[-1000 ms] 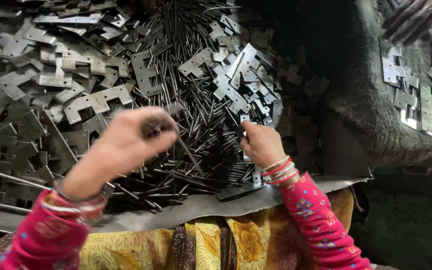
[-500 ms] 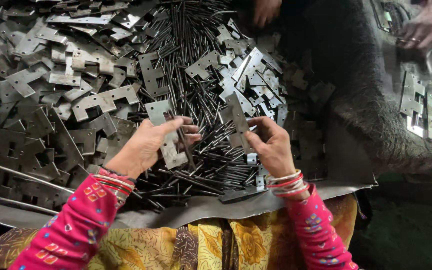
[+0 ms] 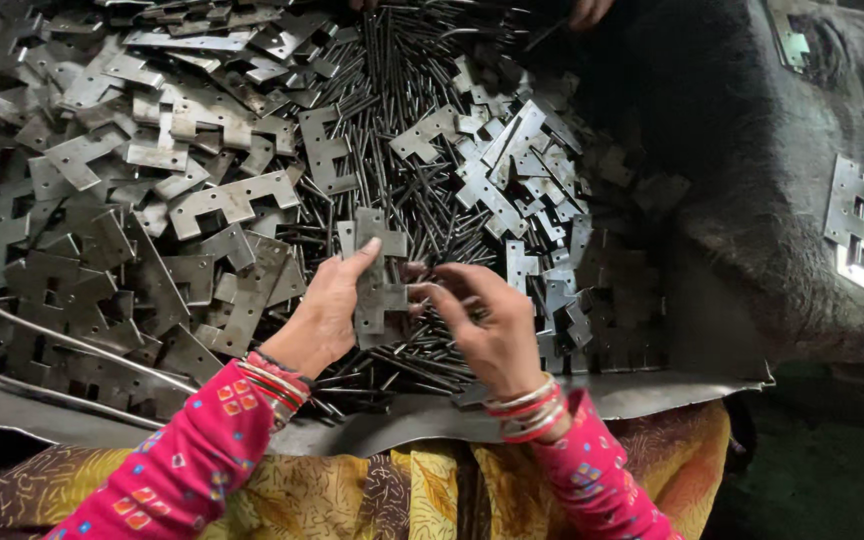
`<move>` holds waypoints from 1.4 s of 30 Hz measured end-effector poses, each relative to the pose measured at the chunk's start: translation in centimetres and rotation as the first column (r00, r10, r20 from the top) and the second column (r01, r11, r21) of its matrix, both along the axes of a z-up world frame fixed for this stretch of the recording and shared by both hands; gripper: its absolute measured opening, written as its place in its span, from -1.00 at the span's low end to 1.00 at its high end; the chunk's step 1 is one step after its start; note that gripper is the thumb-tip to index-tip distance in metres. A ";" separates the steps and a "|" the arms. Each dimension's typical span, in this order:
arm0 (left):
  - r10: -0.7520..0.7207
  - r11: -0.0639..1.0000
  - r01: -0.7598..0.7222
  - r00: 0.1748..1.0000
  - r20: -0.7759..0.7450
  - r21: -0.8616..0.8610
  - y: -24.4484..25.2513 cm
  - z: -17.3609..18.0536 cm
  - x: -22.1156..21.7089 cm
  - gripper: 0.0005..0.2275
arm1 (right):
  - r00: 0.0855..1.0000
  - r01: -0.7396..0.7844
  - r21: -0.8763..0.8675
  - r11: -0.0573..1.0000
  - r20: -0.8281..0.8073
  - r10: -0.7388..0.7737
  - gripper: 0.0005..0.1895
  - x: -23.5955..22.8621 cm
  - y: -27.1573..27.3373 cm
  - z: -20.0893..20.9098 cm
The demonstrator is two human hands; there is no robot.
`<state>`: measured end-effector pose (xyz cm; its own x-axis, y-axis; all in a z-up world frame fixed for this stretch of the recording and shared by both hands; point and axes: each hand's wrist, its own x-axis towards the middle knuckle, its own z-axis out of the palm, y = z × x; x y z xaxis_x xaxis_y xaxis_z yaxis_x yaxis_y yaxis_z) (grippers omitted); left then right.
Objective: The person inserts metal rods into the holes of L-shaped metal brackets and places the assembled units onto a nearby surface. The task is performed repeatedly by hand using parts from a large pile.
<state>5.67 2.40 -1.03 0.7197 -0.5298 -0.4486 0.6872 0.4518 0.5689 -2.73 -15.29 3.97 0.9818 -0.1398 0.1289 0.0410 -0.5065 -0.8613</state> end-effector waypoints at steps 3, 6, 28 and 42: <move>0.037 0.998 -0.035 0.999 0.039 -0.060 -0.5 0.6 -1.0 -0.68 | 0.972 -0.074 0.366 0.928 -0.180 0.148 -0.73 -0.3 -1.1 -1.3; -0.013 0.994 0.021 0.997 0.080 -0.106 -1.2 1.5 -2.5 -0.65 | 0.930 -0.101 0.628 0.771 -0.216 0.298 -0.67 -0.4 -1.1 -2.7; -0.938 -0.296 -0.781 0.347 -0.011 0.551 6.1 0.8 2.3 -0.92 | 0.975 0.080 0.645 0.760 -0.209 0.075 -0.72 -0.5 -2.2 -3.2; -0.845 -0.405 -0.512 0.526 -0.096 0.758 9.8 -1.7 6.0 -0.43 | 0.731 0.562 -0.202 0.802 0.575 -0.367 -0.84 7.8 -34.3 4.8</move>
<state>11.66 12.20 -2.70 0.9545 -0.2370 -0.1809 -0.2560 -0.9624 -0.0904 5.08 -49.60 8.79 0.5891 -0.4117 0.6953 0.0791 -0.8269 -0.5567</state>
